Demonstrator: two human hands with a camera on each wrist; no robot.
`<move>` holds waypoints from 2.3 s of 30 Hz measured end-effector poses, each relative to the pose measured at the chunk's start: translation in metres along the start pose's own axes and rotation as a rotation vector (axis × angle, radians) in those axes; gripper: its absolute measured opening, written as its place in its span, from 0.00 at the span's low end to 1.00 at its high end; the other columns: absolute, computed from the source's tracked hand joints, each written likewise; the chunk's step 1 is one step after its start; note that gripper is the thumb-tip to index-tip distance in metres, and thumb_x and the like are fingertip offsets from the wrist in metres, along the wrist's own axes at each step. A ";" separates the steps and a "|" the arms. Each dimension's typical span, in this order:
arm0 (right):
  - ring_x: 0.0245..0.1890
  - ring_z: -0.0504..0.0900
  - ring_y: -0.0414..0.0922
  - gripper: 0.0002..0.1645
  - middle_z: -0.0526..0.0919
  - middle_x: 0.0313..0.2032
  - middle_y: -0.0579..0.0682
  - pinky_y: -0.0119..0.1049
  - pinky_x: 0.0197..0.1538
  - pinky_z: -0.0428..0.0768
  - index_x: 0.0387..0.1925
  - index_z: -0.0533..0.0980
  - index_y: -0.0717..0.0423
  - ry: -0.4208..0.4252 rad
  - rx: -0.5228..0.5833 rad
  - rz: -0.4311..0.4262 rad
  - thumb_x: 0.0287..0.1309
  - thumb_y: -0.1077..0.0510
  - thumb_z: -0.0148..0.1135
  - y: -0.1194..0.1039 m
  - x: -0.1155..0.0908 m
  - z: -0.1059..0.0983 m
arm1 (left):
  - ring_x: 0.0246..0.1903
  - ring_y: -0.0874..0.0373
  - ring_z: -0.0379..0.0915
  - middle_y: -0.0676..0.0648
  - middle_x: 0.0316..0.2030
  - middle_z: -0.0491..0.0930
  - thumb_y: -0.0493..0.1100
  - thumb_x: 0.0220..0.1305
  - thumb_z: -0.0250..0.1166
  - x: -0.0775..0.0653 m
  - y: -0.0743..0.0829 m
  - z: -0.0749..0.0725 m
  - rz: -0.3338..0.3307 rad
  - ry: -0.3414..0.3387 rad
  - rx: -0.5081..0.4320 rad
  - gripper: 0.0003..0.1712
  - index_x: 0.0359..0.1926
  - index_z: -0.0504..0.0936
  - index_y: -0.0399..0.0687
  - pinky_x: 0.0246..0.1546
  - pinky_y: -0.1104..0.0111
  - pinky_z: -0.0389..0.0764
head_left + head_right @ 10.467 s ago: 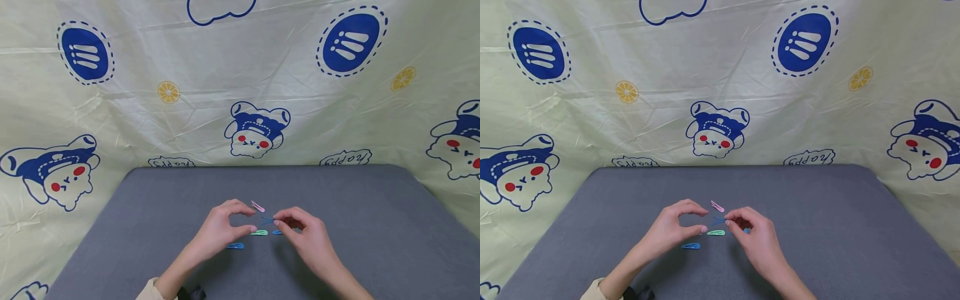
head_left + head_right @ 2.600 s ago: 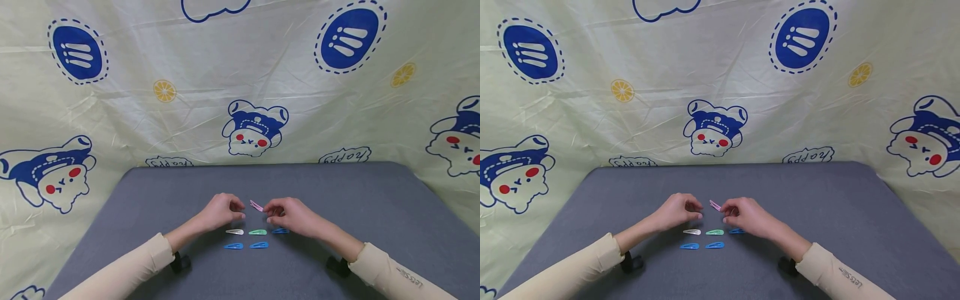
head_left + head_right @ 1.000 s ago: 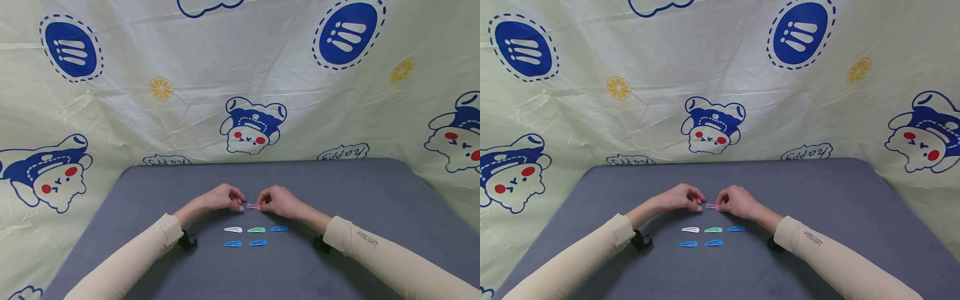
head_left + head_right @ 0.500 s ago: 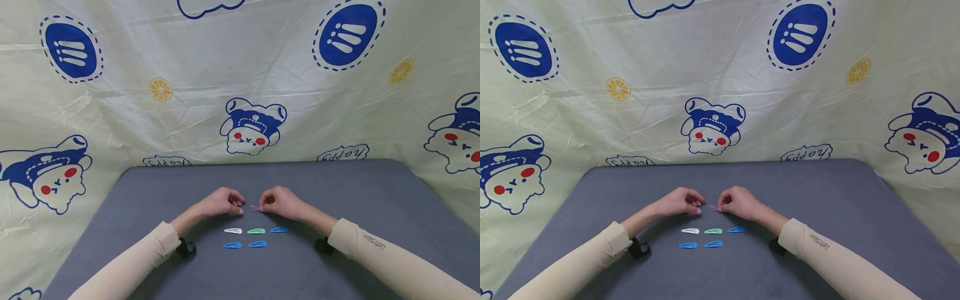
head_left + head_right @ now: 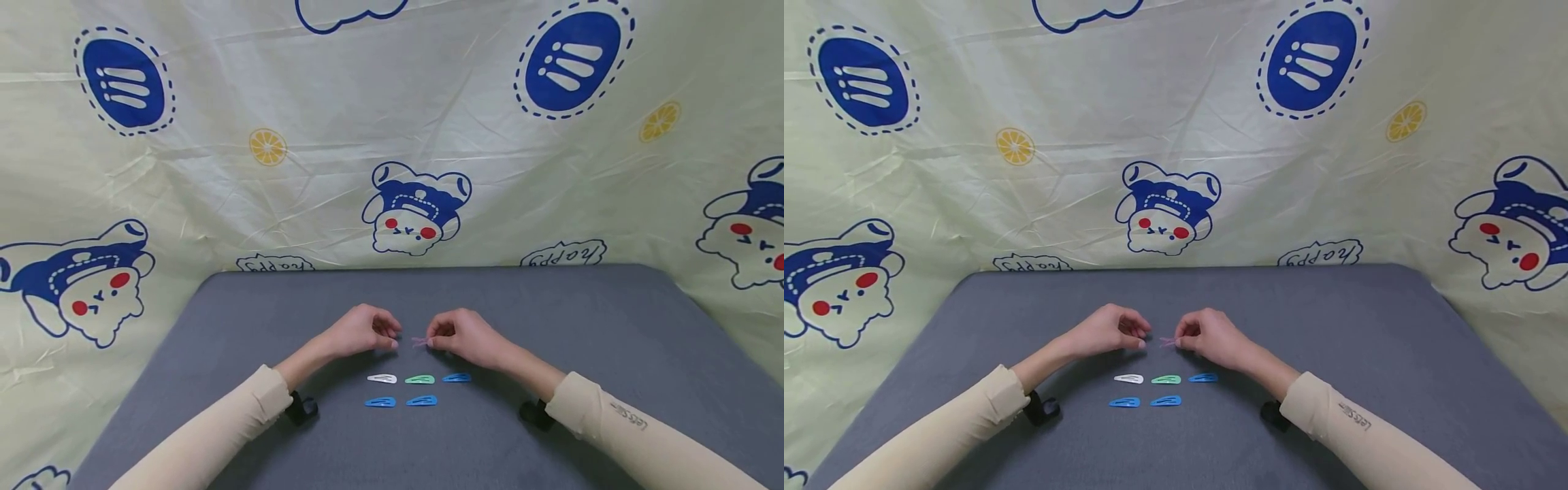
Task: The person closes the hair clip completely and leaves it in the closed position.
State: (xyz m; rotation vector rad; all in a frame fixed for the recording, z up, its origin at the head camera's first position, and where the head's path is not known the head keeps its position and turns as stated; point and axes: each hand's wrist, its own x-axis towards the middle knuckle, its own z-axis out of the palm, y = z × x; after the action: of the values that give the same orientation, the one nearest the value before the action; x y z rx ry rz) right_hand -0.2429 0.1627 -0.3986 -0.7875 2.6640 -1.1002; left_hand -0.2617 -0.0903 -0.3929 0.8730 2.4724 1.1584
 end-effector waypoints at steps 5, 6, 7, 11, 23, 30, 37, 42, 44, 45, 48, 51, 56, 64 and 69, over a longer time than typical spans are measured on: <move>0.30 0.76 0.42 0.02 0.81 0.29 0.41 0.38 0.36 0.77 0.35 0.84 0.51 0.061 -0.005 0.006 0.62 0.60 0.66 -0.004 -0.001 -0.002 | 0.34 0.59 0.76 0.52 0.34 0.82 0.37 0.58 0.72 -0.003 0.000 -0.001 0.021 0.031 -0.009 0.15 0.46 0.84 0.37 0.36 0.68 0.77; 0.31 0.76 0.43 0.02 0.81 0.30 0.41 0.38 0.37 0.77 0.35 0.84 0.50 0.069 -0.003 0.012 0.62 0.60 0.66 -0.005 -0.001 -0.003 | 0.34 0.59 0.76 0.52 0.34 0.82 0.37 0.58 0.72 -0.003 0.000 -0.002 0.022 0.036 -0.013 0.15 0.46 0.84 0.38 0.37 0.68 0.77; 0.31 0.76 0.43 0.02 0.81 0.30 0.41 0.38 0.37 0.78 0.35 0.84 0.51 0.074 0.001 0.019 0.62 0.60 0.66 -0.006 -0.002 -0.003 | 0.34 0.59 0.76 0.52 0.34 0.82 0.38 0.58 0.72 -0.003 0.001 -0.002 0.021 0.040 -0.016 0.15 0.47 0.84 0.38 0.37 0.68 0.77; 0.32 0.76 0.44 0.02 0.81 0.30 0.41 0.39 0.39 0.78 0.36 0.84 0.50 0.097 0.015 0.042 0.62 0.59 0.66 -0.012 -0.004 -0.004 | 0.34 0.59 0.77 0.52 0.34 0.82 0.38 0.59 0.71 -0.005 0.002 -0.003 0.018 0.053 -0.026 0.15 0.47 0.84 0.38 0.37 0.68 0.78; 0.33 0.77 0.45 0.04 0.83 0.33 0.41 0.40 0.38 0.79 0.38 0.84 0.46 0.282 0.082 0.068 0.62 0.57 0.67 -0.024 -0.018 -0.002 | 0.38 0.56 0.76 0.52 0.36 0.82 0.40 0.60 0.71 -0.015 0.014 -0.005 0.016 0.135 -0.091 0.16 0.49 0.84 0.40 0.41 0.64 0.77; 0.32 0.77 0.45 0.04 0.83 0.34 0.42 0.38 0.37 0.79 0.39 0.83 0.46 0.358 0.107 0.057 0.62 0.57 0.67 -0.029 -0.023 -0.001 | 0.39 0.55 0.75 0.50 0.38 0.82 0.41 0.61 0.70 -0.022 0.019 -0.002 0.017 0.169 -0.147 0.16 0.50 0.84 0.43 0.43 0.63 0.76; 0.35 0.79 0.44 0.05 0.84 0.37 0.44 0.37 0.40 0.80 0.40 0.83 0.47 0.400 0.192 0.046 0.63 0.57 0.66 -0.035 -0.029 0.002 | 0.40 0.49 0.76 0.44 0.39 0.82 0.34 0.61 0.68 -0.035 0.041 -0.004 0.011 0.202 -0.192 0.15 0.49 0.83 0.37 0.42 0.64 0.77; 0.35 0.80 0.44 0.06 0.84 0.38 0.45 0.34 0.40 0.80 0.41 0.84 0.48 0.430 0.237 0.014 0.63 0.55 0.66 -0.039 -0.034 0.005 | 0.39 0.52 0.76 0.48 0.39 0.82 0.37 0.61 0.70 -0.036 0.035 0.002 0.005 0.238 -0.230 0.15 0.49 0.84 0.41 0.42 0.65 0.77; 0.35 0.79 0.44 0.07 0.84 0.38 0.45 0.34 0.41 0.80 0.42 0.84 0.48 0.445 0.247 0.008 0.62 0.54 0.67 -0.042 -0.038 0.005 | 0.39 0.54 0.76 0.49 0.39 0.82 0.39 0.61 0.70 -0.036 0.032 0.005 0.008 0.249 -0.239 0.15 0.49 0.84 0.44 0.42 0.65 0.78; 0.36 0.79 0.44 0.08 0.84 0.38 0.46 0.34 0.41 0.80 0.42 0.84 0.48 0.450 0.252 0.007 0.62 0.53 0.67 -0.043 -0.039 0.005 | 0.39 0.54 0.76 0.49 0.39 0.82 0.39 0.60 0.70 -0.037 0.033 0.006 0.010 0.253 -0.238 0.15 0.49 0.84 0.45 0.42 0.65 0.78; 0.36 0.80 0.44 0.08 0.84 0.38 0.46 0.33 0.41 0.80 0.42 0.84 0.48 0.466 0.260 0.013 0.62 0.52 0.67 -0.046 -0.044 0.005 | 0.39 0.55 0.77 0.49 0.40 0.82 0.40 0.60 0.70 -0.041 0.038 0.007 0.015 0.264 -0.241 0.15 0.49 0.84 0.47 0.43 0.64 0.79; 0.36 0.80 0.44 0.08 0.84 0.38 0.45 0.34 0.42 0.81 0.42 0.84 0.48 0.468 0.270 0.022 0.62 0.52 0.67 -0.050 -0.049 0.004 | 0.40 0.55 0.77 0.47 0.41 0.83 0.41 0.61 0.70 -0.046 0.043 0.008 0.028 0.272 -0.243 0.15 0.50 0.84 0.48 0.44 0.64 0.79; 0.35 0.81 0.44 0.07 0.85 0.37 0.44 0.35 0.40 0.81 0.42 0.84 0.46 0.474 0.278 0.029 0.61 0.52 0.68 -0.057 -0.059 0.005 | 0.41 0.56 0.77 0.48 0.42 0.83 0.40 0.61 0.70 -0.055 0.049 0.011 0.031 0.276 -0.252 0.15 0.50 0.84 0.47 0.44 0.65 0.79; 0.36 0.80 0.44 0.10 0.84 0.38 0.46 0.35 0.39 0.81 0.43 0.84 0.45 0.483 0.300 0.047 0.61 0.49 0.67 -0.071 -0.073 0.008 | 0.42 0.57 0.78 0.53 0.43 0.83 0.42 0.60 0.72 -0.069 0.059 0.015 0.022 0.291 -0.264 0.15 0.49 0.84 0.49 0.48 0.62 0.78; 0.36 0.80 0.45 0.08 0.84 0.38 0.46 0.34 0.37 0.80 0.41 0.84 0.44 0.501 0.341 0.034 0.61 0.49 0.68 -0.078 -0.080 0.012 | 0.44 0.58 0.78 0.56 0.44 0.82 0.43 0.59 0.72 -0.078 0.065 0.018 0.030 0.293 -0.246 0.16 0.49 0.85 0.52 0.51 0.55 0.77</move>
State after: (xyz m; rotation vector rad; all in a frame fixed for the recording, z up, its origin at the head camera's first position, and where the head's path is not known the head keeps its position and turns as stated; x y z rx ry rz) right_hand -0.1389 0.1510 -0.3584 -0.4432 2.7124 -1.8856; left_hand -0.1657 -0.0955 -0.3553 0.7163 2.4659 1.6633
